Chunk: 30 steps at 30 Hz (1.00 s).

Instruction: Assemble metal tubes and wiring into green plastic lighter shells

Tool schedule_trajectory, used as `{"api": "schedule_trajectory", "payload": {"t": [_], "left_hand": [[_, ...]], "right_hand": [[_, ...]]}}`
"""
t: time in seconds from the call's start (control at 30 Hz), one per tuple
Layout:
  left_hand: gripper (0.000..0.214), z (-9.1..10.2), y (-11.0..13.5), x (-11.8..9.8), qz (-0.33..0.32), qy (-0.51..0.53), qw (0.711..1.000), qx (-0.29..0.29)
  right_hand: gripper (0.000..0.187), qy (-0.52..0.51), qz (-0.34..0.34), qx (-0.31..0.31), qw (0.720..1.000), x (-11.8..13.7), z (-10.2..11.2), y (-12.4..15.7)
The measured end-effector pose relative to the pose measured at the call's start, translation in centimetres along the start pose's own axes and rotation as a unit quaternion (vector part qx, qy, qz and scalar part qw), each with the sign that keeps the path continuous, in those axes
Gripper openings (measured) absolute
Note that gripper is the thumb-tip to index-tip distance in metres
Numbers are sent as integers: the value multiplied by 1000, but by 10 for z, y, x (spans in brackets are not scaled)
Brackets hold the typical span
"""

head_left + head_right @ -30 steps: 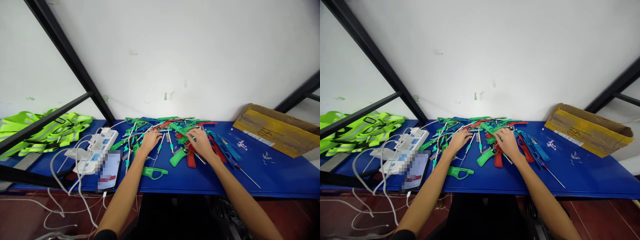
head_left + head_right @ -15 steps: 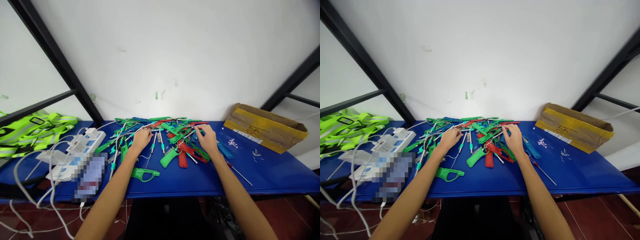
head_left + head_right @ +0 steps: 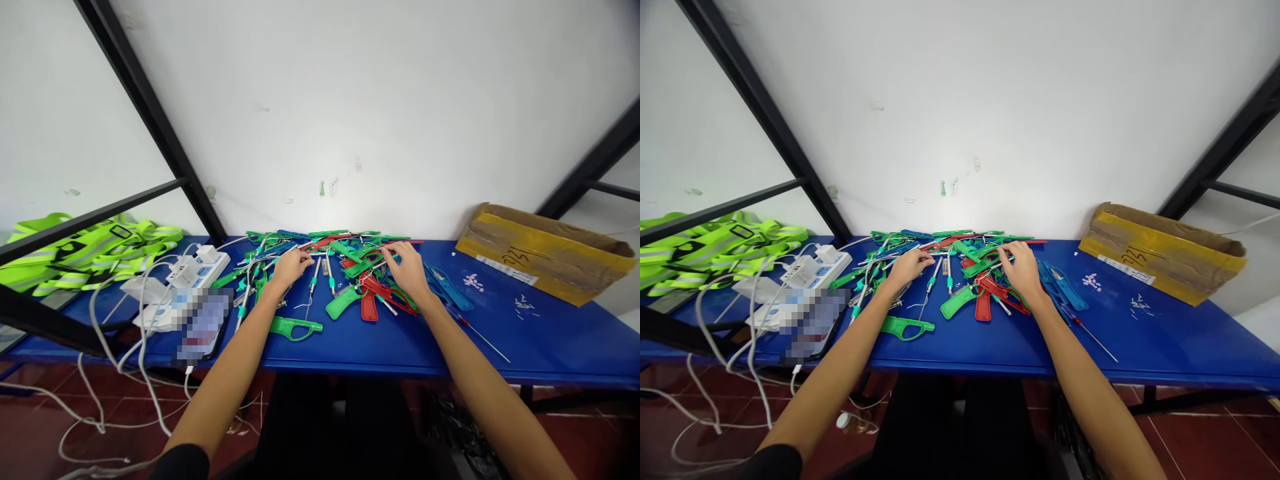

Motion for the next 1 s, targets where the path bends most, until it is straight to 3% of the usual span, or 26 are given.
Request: {"api": "schedule_trajectory", "payload": {"t": [0.23,0.37,0.53,0.67,0.77,0.83,0.9,1.0], "left_hand": [[36,11,3,-13,-24,87,995,-39],[33,18,12,-49,-95,192,974,-70],[48,-2,27,-106,-176,331,926,-44],[58,-18,33,-117,-182,383,905,-25],[58,-21,38,-119,-189,375,907,7],[55,-18,46,-125,-208,353,911,37],[53,-15,59,-137,-246,321,912,75],[51,-18,86,-158,-329,251,899,142]], "right_hand": [[33,-61,73,36,995,20,-13,-18],[30,-85,94,53,990,45,-23,-3],[34,-86,113,87,986,71,-43,14],[30,-70,111,109,985,72,-50,16],[24,-51,95,134,985,56,-46,10],[23,-26,59,135,989,30,-31,2],[26,15,-7,119,993,-10,-3,-6],[30,92,-144,79,982,-83,58,-3]]}}
Point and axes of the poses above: each hand's wrist, its own y-axis away from the middle knuckle, its own z-axis out of the back of the hand, x = y × z, the point moved 9 cm from there along -y, towards the middle knuckle
